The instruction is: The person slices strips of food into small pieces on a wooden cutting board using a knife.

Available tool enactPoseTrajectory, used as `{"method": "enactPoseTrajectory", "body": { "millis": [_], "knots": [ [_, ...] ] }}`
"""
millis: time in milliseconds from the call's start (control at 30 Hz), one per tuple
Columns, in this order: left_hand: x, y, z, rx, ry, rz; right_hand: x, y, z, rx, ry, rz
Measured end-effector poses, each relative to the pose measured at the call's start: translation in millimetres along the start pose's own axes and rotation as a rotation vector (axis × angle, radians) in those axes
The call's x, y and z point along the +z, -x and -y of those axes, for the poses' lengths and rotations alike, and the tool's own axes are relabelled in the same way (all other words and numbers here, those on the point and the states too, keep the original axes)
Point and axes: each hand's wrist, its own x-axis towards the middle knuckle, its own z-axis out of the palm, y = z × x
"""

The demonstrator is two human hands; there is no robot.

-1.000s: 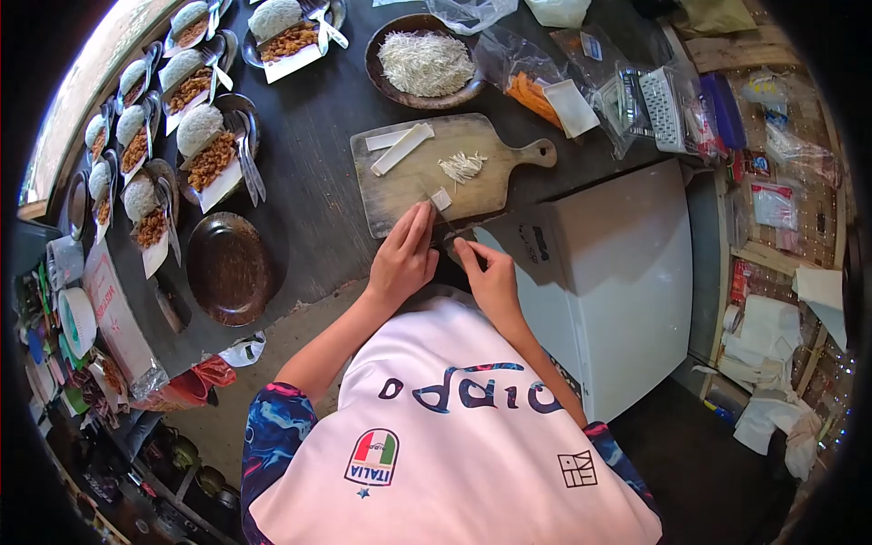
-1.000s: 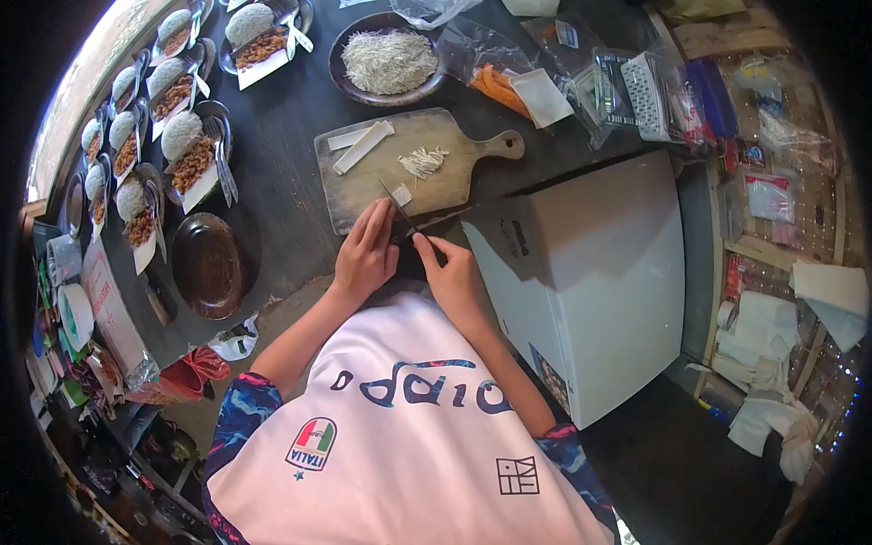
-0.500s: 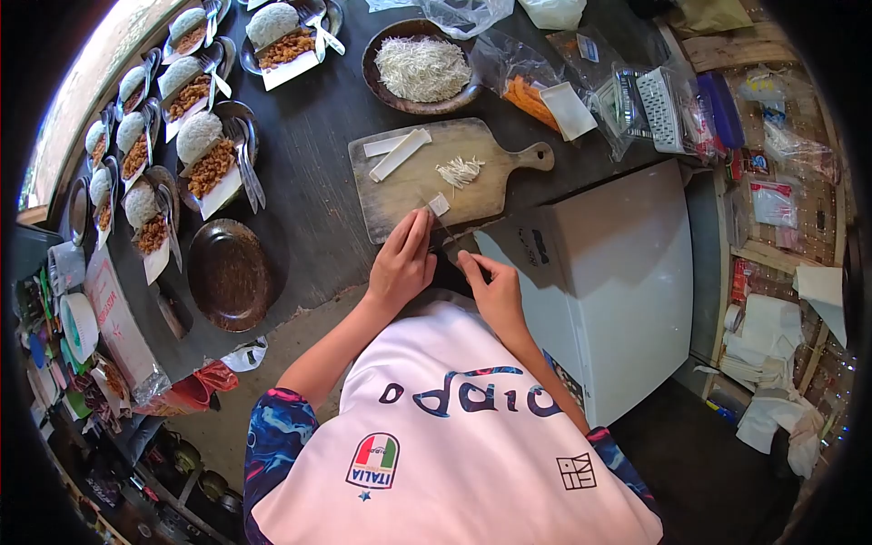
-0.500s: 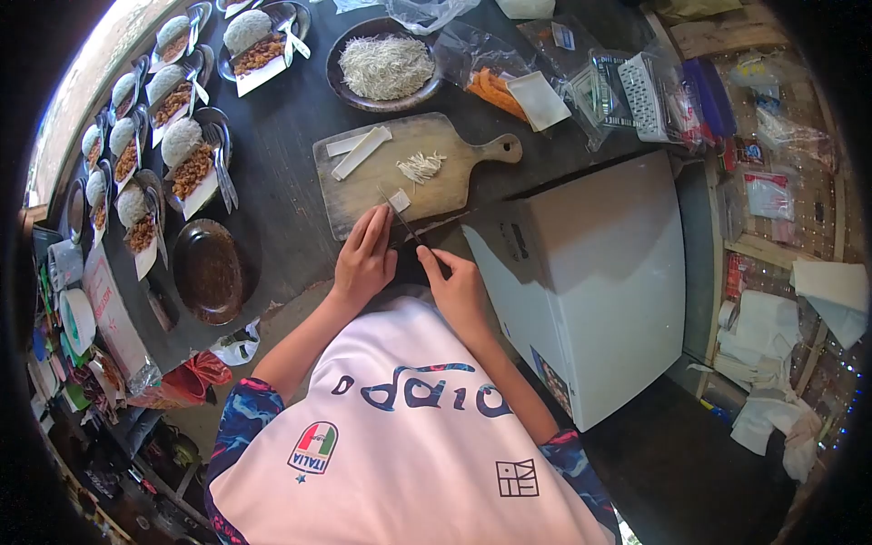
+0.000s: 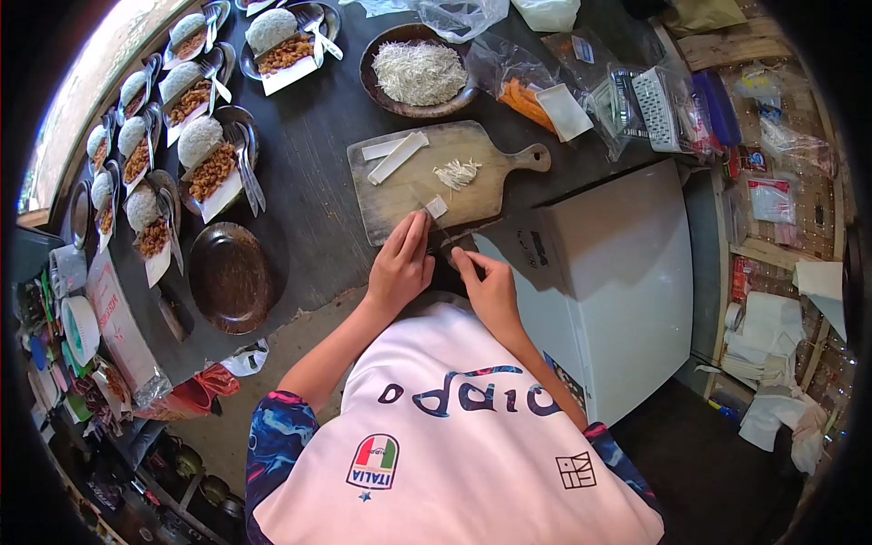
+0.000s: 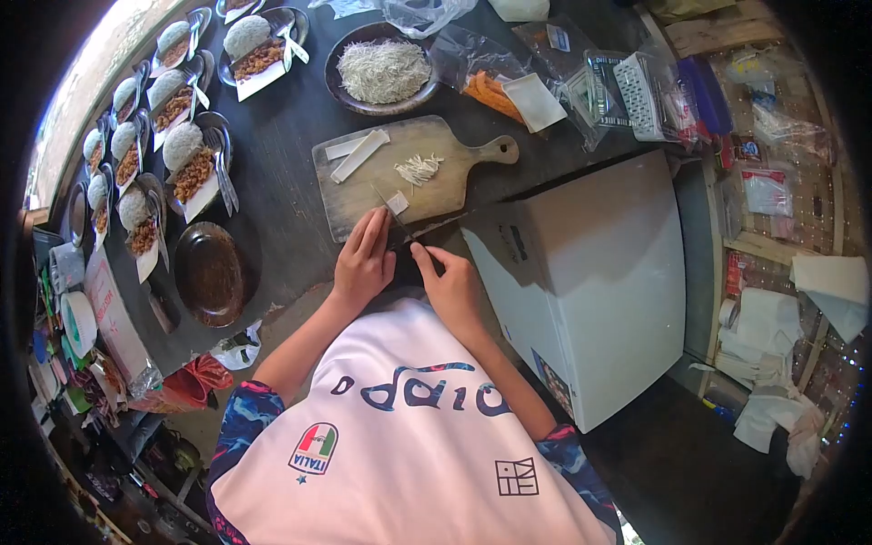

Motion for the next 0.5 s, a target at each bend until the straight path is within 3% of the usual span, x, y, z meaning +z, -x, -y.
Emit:
{"method": "enactPoseTrajectory", "body": {
  "millis": [67,167,267,500],
  "knots": [
    [0,0,1,-0.007,0.011,-0.007,-5,7,2,0.042,-0.012,0.024],
    [1,0,-1,-0.010,0.015,-0.007,10,-3,-25,-0.094,0.003,-0.074],
    [0,1,-1,0.002,-0.002,-0.009,0,1,7,-0.013,0.018,-0.007],
    [0,0,0,-0.003,0.001,-0.009,4,0,-14,0.023,0.002,0.013]
  ]
}}
